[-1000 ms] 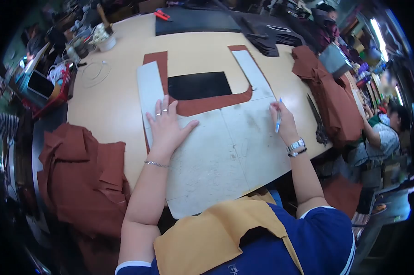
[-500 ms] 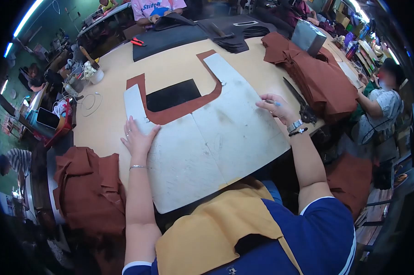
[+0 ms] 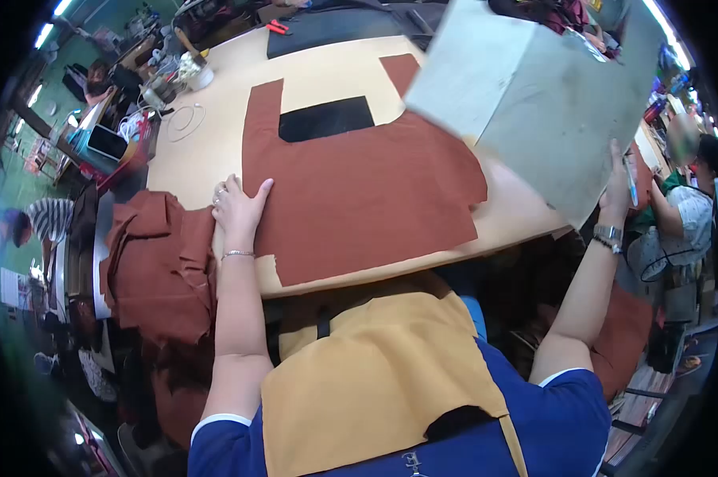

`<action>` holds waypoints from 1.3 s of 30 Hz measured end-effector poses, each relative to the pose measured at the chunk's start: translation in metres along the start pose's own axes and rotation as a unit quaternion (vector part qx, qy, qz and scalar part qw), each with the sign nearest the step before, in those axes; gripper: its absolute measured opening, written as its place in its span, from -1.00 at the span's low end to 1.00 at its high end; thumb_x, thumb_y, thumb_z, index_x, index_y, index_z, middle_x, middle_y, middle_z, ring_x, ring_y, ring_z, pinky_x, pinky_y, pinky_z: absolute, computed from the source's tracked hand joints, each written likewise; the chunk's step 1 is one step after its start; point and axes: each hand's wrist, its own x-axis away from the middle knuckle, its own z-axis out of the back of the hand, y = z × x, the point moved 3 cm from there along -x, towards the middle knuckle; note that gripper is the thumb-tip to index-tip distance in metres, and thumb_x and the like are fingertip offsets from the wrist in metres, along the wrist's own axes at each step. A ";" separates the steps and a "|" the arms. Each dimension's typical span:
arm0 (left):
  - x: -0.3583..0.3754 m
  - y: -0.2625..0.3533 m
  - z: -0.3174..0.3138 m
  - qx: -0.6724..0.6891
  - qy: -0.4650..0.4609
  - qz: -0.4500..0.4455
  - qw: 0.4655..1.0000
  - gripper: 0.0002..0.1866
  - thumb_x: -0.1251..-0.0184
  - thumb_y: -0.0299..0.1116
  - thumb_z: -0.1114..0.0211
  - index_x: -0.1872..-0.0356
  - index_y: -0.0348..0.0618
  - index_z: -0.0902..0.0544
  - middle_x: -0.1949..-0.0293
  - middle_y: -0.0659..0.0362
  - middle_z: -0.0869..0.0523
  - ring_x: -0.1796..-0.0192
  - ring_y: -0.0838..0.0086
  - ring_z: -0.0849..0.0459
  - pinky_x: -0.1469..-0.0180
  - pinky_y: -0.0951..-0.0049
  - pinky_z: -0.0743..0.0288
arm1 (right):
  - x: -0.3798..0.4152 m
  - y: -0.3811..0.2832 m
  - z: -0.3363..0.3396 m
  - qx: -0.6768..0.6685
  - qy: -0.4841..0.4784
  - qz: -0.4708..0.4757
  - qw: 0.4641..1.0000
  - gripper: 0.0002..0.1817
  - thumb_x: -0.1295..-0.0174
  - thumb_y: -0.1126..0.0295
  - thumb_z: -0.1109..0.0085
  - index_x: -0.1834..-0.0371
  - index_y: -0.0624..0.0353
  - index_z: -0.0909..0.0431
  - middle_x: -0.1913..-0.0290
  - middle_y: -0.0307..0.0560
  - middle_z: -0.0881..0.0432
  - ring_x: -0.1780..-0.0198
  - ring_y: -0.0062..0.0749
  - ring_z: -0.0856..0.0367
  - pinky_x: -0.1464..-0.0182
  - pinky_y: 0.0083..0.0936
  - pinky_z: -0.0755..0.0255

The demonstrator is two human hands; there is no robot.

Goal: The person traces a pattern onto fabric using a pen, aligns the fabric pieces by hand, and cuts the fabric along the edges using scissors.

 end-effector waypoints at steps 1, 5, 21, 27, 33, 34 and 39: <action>0.004 -0.001 0.007 -0.003 -0.009 0.008 1.000 -0.11 -0.05 0.39 -0.26 -0.19 -0.19 -0.47 -0.17 -0.07 -0.49 -0.26 0.11 -0.45 -0.17 -0.06 -0.39 | -0.009 0.012 0.008 -0.005 0.015 0.011 1.000 -0.60 -0.32 0.32 -0.22 -0.13 0.30 -0.42 -0.05 -0.04 -0.58 -0.06 -0.35 -0.56 -0.14 -0.38 -0.44; 0.001 -0.004 0.009 0.029 -0.097 0.027 0.995 -0.25 -0.13 0.28 -0.28 -0.08 -0.23 -0.54 -0.06 -0.07 -0.57 -0.17 0.11 -0.53 -0.14 -0.01 -0.44 | 0.018 0.028 -0.021 0.304 0.115 0.317 0.891 -0.44 -0.38 0.30 -0.12 -0.32 0.36 -0.20 -0.28 0.10 -0.35 -0.29 -0.21 -0.35 -0.32 -0.27 -0.29; -0.039 -0.288 0.129 0.689 0.058 0.070 0.719 -0.62 -0.52 -0.24 -0.01 -0.16 -0.26 -0.53 -0.18 0.02 -0.57 -0.17 0.33 -0.55 -0.29 0.38 -0.35 | 0.138 0.136 -0.141 0.302 -0.280 0.079 0.908 -0.62 -0.36 0.38 -0.15 -0.20 0.29 -0.48 -0.12 0.00 -0.58 -0.09 -0.35 -0.52 -0.19 -0.43 -0.38; 0.137 -0.472 0.310 0.525 0.327 0.242 0.748 -0.62 -0.47 -0.23 -0.01 -0.13 -0.27 -0.55 -0.12 0.02 -0.60 -0.10 0.29 -0.58 -0.21 0.33 -0.41 | 0.128 0.170 -0.134 0.254 -0.318 0.026 0.913 -0.54 -0.39 0.33 -0.15 -0.26 0.36 -0.40 -0.20 0.01 -0.49 -0.21 -0.37 -0.45 -0.27 -0.47 -0.34; 0.224 -0.540 0.379 0.427 0.393 0.344 0.738 -0.61 -0.42 -0.23 -0.01 -0.10 -0.27 -0.56 -0.06 0.03 -0.63 -0.04 0.25 -0.62 -0.12 0.29 -0.48 | 0.138 0.149 -0.143 0.304 -0.339 0.027 0.890 -0.51 -0.40 0.24 -0.14 -0.26 0.35 -0.39 -0.21 0.05 -0.49 -0.25 -0.33 -0.43 -0.31 -0.46 -0.30; 0.220 -0.543 0.378 0.424 0.390 0.349 0.739 -0.61 -0.41 -0.23 -0.01 -0.10 -0.27 -0.56 -0.05 0.03 -0.64 -0.03 0.24 -0.63 -0.11 0.28 -0.49 | 0.138 0.151 -0.143 0.298 -0.337 0.024 0.893 -0.51 -0.39 0.24 -0.14 -0.26 0.35 -0.39 -0.21 0.06 -0.49 -0.25 -0.33 -0.43 -0.31 -0.46 -0.30; 0.142 -0.561 0.347 0.457 0.337 0.345 0.747 -0.60 -0.37 -0.23 -0.01 -0.07 -0.27 -0.57 0.00 0.03 -0.67 0.02 0.21 -0.66 -0.04 0.24 -0.55 | 0.141 0.147 -0.144 0.321 -0.349 0.052 0.879 -0.49 -0.38 0.24 -0.16 -0.26 0.36 -0.39 -0.22 0.08 -0.50 -0.26 -0.31 -0.44 -0.31 -0.45 -0.31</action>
